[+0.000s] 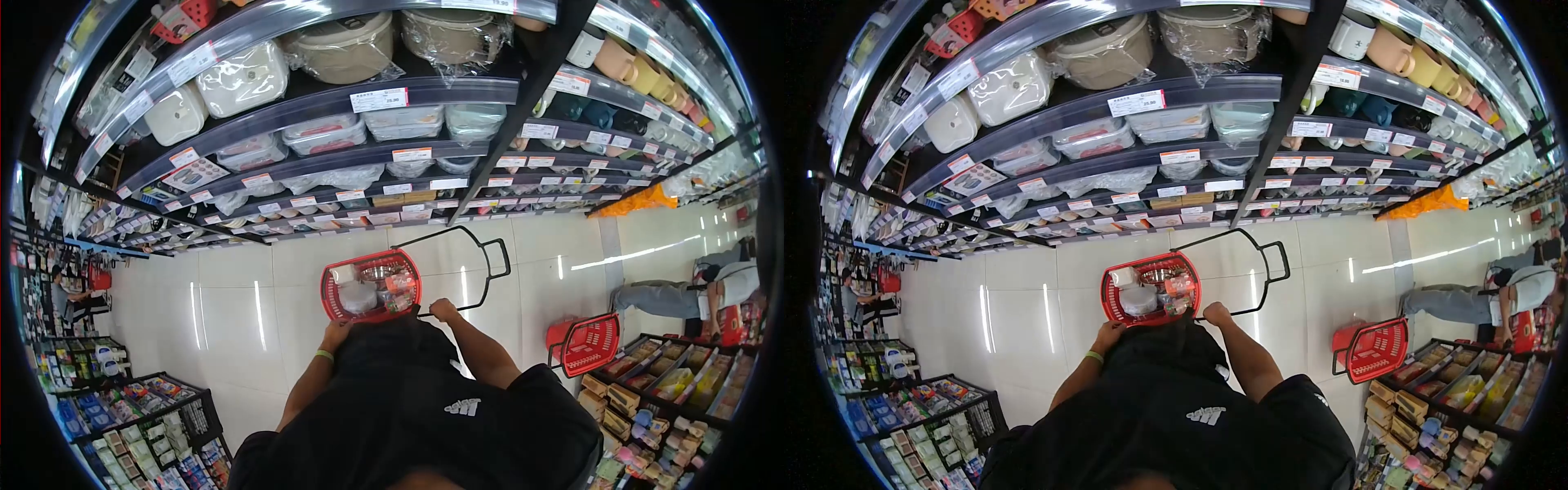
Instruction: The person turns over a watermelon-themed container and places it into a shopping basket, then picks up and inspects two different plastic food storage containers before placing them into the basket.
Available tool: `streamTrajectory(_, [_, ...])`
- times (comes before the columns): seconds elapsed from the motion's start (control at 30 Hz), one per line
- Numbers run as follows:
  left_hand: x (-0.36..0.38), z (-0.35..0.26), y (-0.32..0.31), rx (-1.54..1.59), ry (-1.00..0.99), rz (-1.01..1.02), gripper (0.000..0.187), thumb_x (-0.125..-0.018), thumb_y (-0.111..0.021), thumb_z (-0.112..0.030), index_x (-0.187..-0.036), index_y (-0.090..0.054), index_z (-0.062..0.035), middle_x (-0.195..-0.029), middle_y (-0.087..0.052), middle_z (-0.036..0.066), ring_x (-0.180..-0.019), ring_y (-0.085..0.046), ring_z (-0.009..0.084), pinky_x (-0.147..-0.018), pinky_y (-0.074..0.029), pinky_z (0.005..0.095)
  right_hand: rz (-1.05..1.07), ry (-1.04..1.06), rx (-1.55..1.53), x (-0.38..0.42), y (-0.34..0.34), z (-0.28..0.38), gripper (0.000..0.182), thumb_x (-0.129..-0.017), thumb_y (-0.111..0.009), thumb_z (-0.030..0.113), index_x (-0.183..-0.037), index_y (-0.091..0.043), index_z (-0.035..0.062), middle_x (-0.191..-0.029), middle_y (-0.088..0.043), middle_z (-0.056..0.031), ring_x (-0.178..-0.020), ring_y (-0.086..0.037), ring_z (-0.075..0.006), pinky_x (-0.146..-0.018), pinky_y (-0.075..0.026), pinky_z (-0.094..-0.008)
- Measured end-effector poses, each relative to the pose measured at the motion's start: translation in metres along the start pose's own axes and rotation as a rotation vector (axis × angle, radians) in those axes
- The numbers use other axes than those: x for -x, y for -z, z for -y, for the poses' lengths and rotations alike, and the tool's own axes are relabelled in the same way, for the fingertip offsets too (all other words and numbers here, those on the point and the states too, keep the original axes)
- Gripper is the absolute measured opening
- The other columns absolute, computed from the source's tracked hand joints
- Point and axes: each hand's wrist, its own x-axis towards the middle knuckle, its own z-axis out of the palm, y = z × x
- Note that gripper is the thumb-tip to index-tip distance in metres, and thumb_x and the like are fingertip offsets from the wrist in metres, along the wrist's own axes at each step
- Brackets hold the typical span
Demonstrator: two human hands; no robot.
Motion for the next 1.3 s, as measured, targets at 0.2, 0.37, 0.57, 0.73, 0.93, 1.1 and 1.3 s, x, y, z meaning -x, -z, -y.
streamTrajectory(0.2, [-0.007,-0.018,0.001,-0.037,-0.051,0.014,0.038,-0.088,-0.066,-0.037,-0.103,-0.073,-0.0031,-0.099,-0.073,0.019,-0.096,-0.07,0.0327,-0.085,-0.054,0.0408,-0.041,0.083,0.132,0.014,0.002,0.003,0.015,-0.078,-0.061,0.01,-0.079,-0.073,0.0008,-0.09,-0.071,-0.0223,-0.087,-0.071,-0.0391,-0.074,-0.058,-0.0481])
streamTrajectory(0.37, [-0.013,-0.027,0.004,-0.018,-0.109,-0.046,0.034,-0.088,-0.065,-0.033,-0.1,-0.073,-0.0022,-0.094,-0.073,0.019,-0.092,-0.07,0.0337,-0.083,-0.054,0.0415,-0.131,-0.228,-0.602,0.019,0.013,0.008,0.024,-0.077,-0.074,0.02,-0.1,-0.069,0.0125,-0.096,-0.07,-0.0061,-0.089,-0.068,-0.0262,-0.074,-0.056,-0.0411])
streamTrajectory(0.57, [-0.076,-0.084,-0.004,0.09,-0.389,-0.179,0.035,-0.092,-0.061,-0.033,-0.105,-0.07,-0.0015,-0.098,-0.071,0.021,-0.094,-0.068,0.0364,-0.084,-0.052,0.042,-0.841,-0.408,-1.72,0.002,0.189,0.005,0.026,-0.092,-0.056,0.019,-0.115,-0.064,0.01,-0.097,-0.066,-0.0037,-0.085,-0.064,-0.0163,-0.073,-0.054,-0.0332])
streamTrajectory(0.73, [-0.111,-0.272,0.02,0.312,-0.583,-0.132,0.032,-0.097,-0.061,-0.028,-0.115,-0.066,-0.0007,-0.107,-0.07,0.021,-0.101,-0.068,0.035,-0.089,-0.051,0.0391,-1.404,-0.158,-1.618,0.007,0.373,-0.001,0.032,-0.091,-0.071,0.029,-0.113,-0.06,0.0074,-0.097,-0.064,-0.0035,-0.08,-0.063,-0.015,-0.065,-0.051,-0.0299])
streamTrajectory(0.93, [-0.072,-0.47,0.058,0.353,-0.86,-0.143,0.054,-0.098,-0.062,-0.027,-0.145,-0.045,-0.0074,-0.135,-0.059,0.017,-0.108,-0.067,0.028,-0.093,-0.05,0.0367,-1.367,-0.091,-1.811,0.048,0.504,0.016,0.051,-0.085,-0.077,0.042,-0.106,-0.058,0.0003,-0.092,-0.062,-0.0062,-0.072,-0.062,-0.0137,-0.055,-0.046,-0.0268])
streamTrajectory(1.1, [-0.061,-0.524,0.063,0.324,-0.89,-0.051,0.055,-0.098,-0.062,-0.026,-0.147,-0.043,-0.009,-0.135,-0.059,0.018,-0.109,-0.066,0.0252,-0.085,-0.053,0.0344,-1.311,-0.255,-1.937,0.047,0.527,0.009,0.051,-0.082,-0.077,0.047,-0.087,-0.061,-0.0012,-0.077,-0.062,-0.0067,-0.059,-0.057,-0.0141,-0.048,-0.041,-0.0278])
streamTrajectory(1.3, [-0.065,-0.517,0.042,0.458,-0.8,0.137,0.056,-0.098,-0.062,-0.025,-0.147,-0.042,-0.0086,-0.14,-0.052,0.018,-0.105,-0.064,0.0248,-0.086,-0.055,0.0374,-1.179,-0.235,-1.923,0.051,0.531,-0.006,0.032,-0.082,-0.076,0.034,-0.081,-0.059,0.007,-0.072,-0.059,-0.0017,-0.057,-0.055,-0.0097,-0.046,-0.041,-0.0248])
